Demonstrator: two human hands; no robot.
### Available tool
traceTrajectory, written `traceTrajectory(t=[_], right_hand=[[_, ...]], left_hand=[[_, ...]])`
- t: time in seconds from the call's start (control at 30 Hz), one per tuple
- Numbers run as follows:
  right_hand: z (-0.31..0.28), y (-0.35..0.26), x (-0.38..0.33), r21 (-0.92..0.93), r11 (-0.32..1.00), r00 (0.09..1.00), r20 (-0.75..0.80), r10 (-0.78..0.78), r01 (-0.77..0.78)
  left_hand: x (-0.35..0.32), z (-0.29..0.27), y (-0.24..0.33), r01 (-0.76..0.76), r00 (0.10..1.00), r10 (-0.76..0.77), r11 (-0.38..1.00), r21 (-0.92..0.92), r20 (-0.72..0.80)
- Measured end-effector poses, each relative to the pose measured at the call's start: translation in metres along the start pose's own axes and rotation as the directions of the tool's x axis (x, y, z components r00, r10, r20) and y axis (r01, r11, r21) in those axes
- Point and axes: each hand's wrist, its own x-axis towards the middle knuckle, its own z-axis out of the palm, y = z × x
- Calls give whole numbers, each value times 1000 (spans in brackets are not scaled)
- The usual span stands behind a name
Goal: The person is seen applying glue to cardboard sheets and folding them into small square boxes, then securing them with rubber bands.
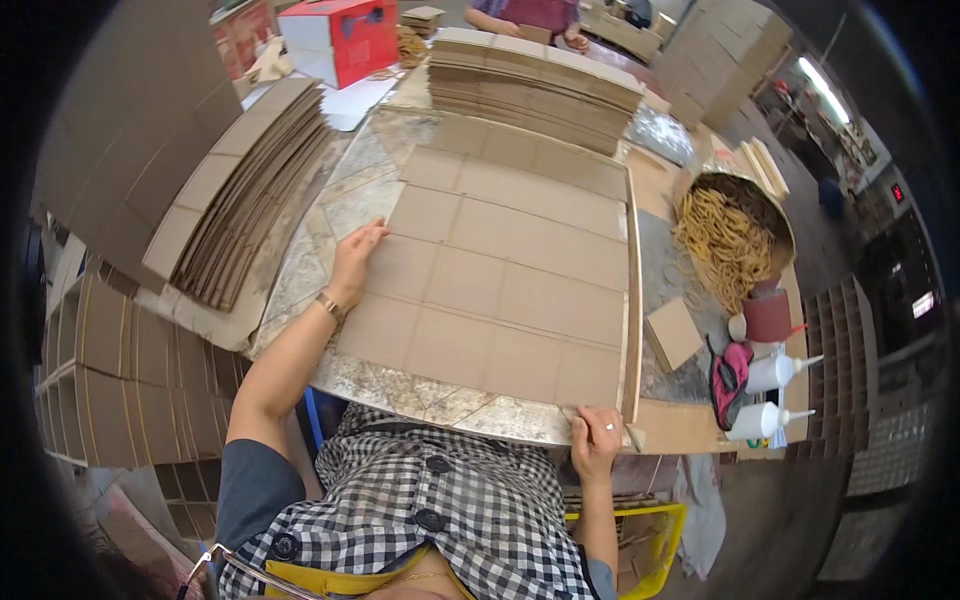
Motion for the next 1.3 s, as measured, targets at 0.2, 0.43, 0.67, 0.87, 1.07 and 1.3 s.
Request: traceTrajectory(t=[0.2,0.43,0.67,0.87,1.07,1.3], right_hand=[[11,2,-8,12,999,987,-155,31,-29],[3,-5,14,-173,983,995,66,76,-64],[9,-2,19,-235,964,991,-1,131,-127],[8,0,22,-216,969,992,24,125,-116],[3,-5,20,-117,992,999,-21,36,-39],[7,-5,16,-134,991,996,-86,-5,-6]], left_hand=[[-2,10,0,100,995,-96,972,-212,25],[28,-2,8,133,991,-125,959,-249,45],[115,-2,-18,36,993,-56,984,-176,-108],[137,16,-34,57,998,-60,974,-219,-3],[130,28,-25,126,990,-142,917,-379,-14],[129,34,-18,135,990,-137,941,-310,16]])
